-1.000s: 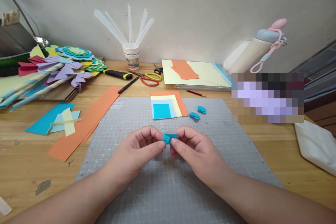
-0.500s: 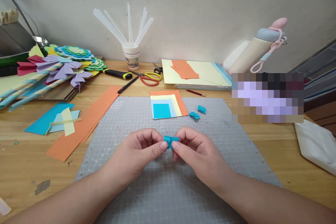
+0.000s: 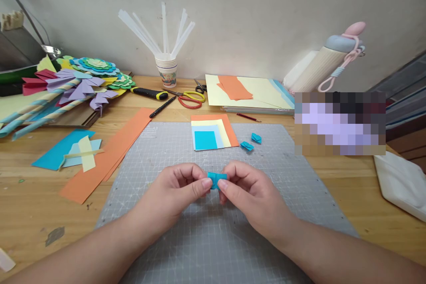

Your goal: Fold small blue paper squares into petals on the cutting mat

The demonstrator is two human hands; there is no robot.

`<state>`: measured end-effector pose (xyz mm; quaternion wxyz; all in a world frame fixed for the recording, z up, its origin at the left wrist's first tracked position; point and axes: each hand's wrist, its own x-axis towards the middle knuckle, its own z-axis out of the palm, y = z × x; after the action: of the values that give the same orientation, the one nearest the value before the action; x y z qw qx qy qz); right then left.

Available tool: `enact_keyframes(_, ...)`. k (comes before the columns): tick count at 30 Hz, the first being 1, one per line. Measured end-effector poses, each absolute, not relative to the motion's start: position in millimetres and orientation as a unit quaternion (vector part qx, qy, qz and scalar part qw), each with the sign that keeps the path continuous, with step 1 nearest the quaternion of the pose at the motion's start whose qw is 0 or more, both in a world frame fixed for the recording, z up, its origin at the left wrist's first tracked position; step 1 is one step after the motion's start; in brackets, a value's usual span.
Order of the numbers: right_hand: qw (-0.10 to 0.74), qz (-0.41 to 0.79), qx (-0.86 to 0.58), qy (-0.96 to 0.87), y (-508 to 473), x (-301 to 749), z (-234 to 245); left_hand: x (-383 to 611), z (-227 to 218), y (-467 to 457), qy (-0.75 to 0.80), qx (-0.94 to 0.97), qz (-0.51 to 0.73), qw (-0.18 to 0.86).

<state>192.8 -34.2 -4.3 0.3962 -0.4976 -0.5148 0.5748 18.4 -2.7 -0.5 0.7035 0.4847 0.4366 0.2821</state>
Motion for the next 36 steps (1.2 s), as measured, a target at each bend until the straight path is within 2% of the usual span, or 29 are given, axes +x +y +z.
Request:
enact_keyframes(15, 0.38, 0.573, -0.491, -0.535, -35.3, 192.5, -6.6, 17.0, -0.6, -5.2, 0.416, 0.499, 0.299, 0.699)
enact_keyframes(26, 0.405, 0.589, -0.462, -0.525, -38.4, 191.4, -8.1, 21.6, 4.0, -11.6, 0.426, 0.607, 0.273, 0.613)
enact_keyframes(36, 0.407, 0.585, -0.466, -0.525, -36.5, 193.5, -7.3, 17.5, -3.9, -10.6, 0.392, 0.535, 0.302, 0.685)
